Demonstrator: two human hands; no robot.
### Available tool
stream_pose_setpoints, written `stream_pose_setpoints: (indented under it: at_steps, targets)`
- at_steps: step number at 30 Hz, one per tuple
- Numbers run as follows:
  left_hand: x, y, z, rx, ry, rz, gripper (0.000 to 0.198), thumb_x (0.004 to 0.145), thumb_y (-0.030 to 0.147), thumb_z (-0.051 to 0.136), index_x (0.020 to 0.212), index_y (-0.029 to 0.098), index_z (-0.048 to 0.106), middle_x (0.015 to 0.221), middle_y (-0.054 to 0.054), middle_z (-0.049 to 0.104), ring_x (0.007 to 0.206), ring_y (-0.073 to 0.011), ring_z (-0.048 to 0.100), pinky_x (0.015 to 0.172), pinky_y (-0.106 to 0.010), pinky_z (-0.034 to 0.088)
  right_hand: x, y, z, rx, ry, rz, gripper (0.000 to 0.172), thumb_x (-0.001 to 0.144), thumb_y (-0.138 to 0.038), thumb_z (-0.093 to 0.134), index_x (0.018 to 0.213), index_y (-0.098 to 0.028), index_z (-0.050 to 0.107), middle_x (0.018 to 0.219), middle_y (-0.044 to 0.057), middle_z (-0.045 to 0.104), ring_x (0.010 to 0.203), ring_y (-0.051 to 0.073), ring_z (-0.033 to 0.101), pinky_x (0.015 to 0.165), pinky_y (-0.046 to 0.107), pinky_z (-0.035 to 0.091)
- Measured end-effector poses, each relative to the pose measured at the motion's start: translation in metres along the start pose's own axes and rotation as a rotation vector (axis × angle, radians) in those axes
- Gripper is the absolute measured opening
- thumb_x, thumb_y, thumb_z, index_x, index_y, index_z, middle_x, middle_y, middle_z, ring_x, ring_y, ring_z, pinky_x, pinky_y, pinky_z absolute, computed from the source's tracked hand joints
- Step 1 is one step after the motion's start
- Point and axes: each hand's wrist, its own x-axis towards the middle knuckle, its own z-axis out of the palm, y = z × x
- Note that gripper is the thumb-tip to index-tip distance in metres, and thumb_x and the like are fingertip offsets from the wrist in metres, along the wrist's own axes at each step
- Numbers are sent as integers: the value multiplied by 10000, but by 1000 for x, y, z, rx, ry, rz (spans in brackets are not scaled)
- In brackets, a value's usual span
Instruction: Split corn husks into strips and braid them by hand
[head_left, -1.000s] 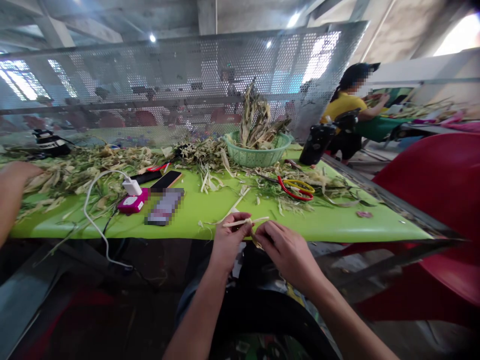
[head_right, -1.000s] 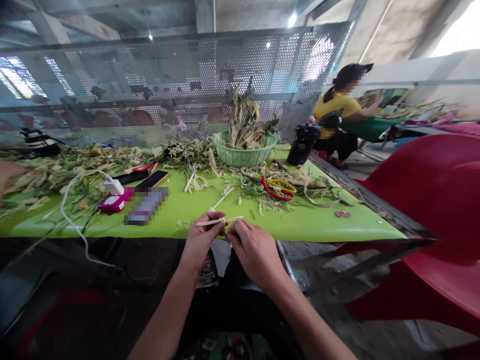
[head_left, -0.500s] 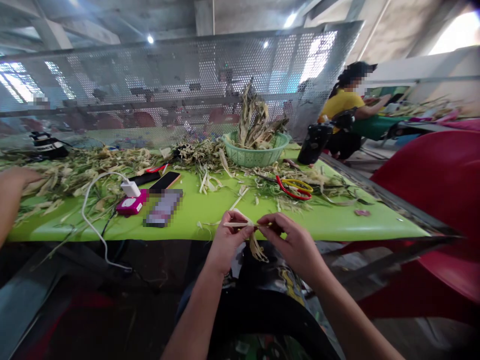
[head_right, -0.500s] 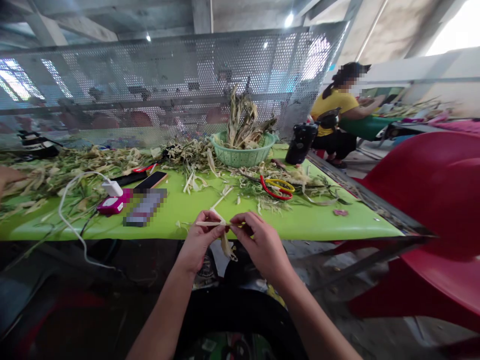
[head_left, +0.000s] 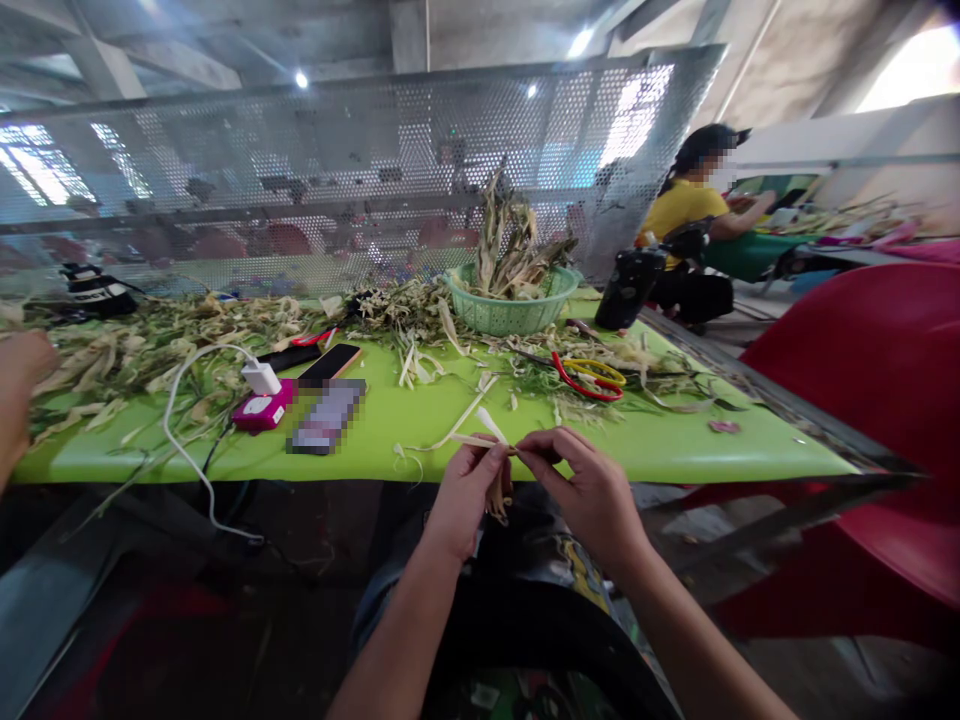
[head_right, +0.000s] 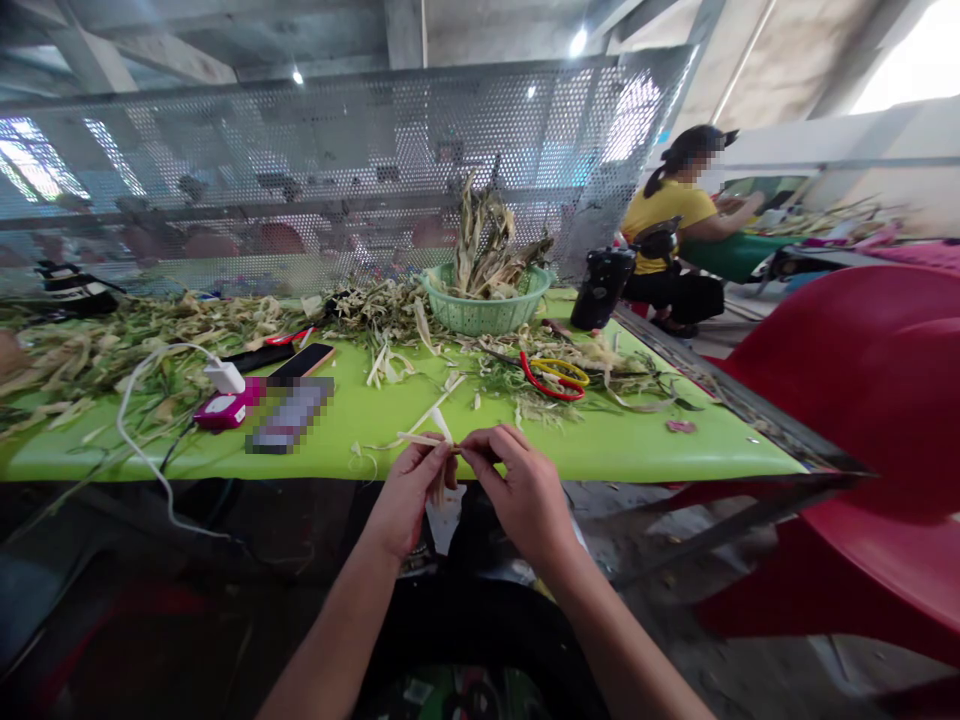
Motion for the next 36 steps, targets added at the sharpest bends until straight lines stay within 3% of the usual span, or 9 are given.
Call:
stream_pose_setpoints:
  at_steps: [4, 12, 19, 24, 31, 33, 36]
  targets:
    - [2, 0, -4, 127, -32, 69, 257, 816, 416, 638, 843, 169, 572, 646, 50, 454, 579, -72, 414, 577, -210, 372, 0, 3, 0, -14, -50, -2, 127, 920, -259, 544, 934, -232, 667, 881, 30, 673, 809, 177, 628, 737, 265, 459]
    - [-2, 4, -6, 191, -108, 100, 242, 847, 402, 601, 835, 167, 547, 636, 45, 434, 580, -76, 390, 570, -213, 323, 2, 4, -6, 0, -8, 3, 128, 908, -275, 562, 862, -212, 663, 808, 29, 659, 762, 174, 614, 709, 268, 449]
    - [-3, 11, -7, 364, -184, 97, 271, 857, 432, 575, 883, 162, 588, 660, 22, 470, 605, -93, 395, 578, -219, 326, 16, 8, -9, 206, -176, 108, 235, 896, -394, 567, 919, -204, 703, 954, 65, 671, 885, 203, 607, 799, 309, 454]
    - [-5, 8, -1, 336, -157, 111, 254, 805, 421, 641, 823, 167, 656, 707, -17, 549, 676, -133, 463, 654, -238, 378, 16, 8, -4, 189, -89, 103, 190, 851, -376, 620, 799, -202, 677, 802, 30, 648, 817, 196, 568, 789, 326, 422]
    - [-7, 12, -4, 397, -242, 158, 251, 819, 416, 626, 800, 168, 652, 747, -20, 579, 728, -145, 483, 706, -242, 383, 13, 12, 9, 272, 41, 160, 182, 810, -363, 651, 738, -196, 641, 758, 17, 613, 766, 181, 555, 730, 303, 429]
    - [-6, 7, -4, 348, -207, 113, 271, 823, 436, 617, 834, 166, 638, 720, -8, 564, 689, -129, 481, 675, -233, 385, 15, 13, 11, 334, 51, 220, 203, 803, -395, 656, 768, -195, 660, 776, 21, 633, 767, 180, 572, 726, 300, 440]
    - [-5, -2, -2, 194, -98, 51, 305, 802, 462, 641, 874, 167, 604, 688, 13, 542, 638, -107, 476, 628, -216, 384, 17, 12, 9, 485, 25, 299, 287, 823, -447, 630, 968, -203, 674, 906, 44, 684, 827, 184, 613, 756, 301, 470]
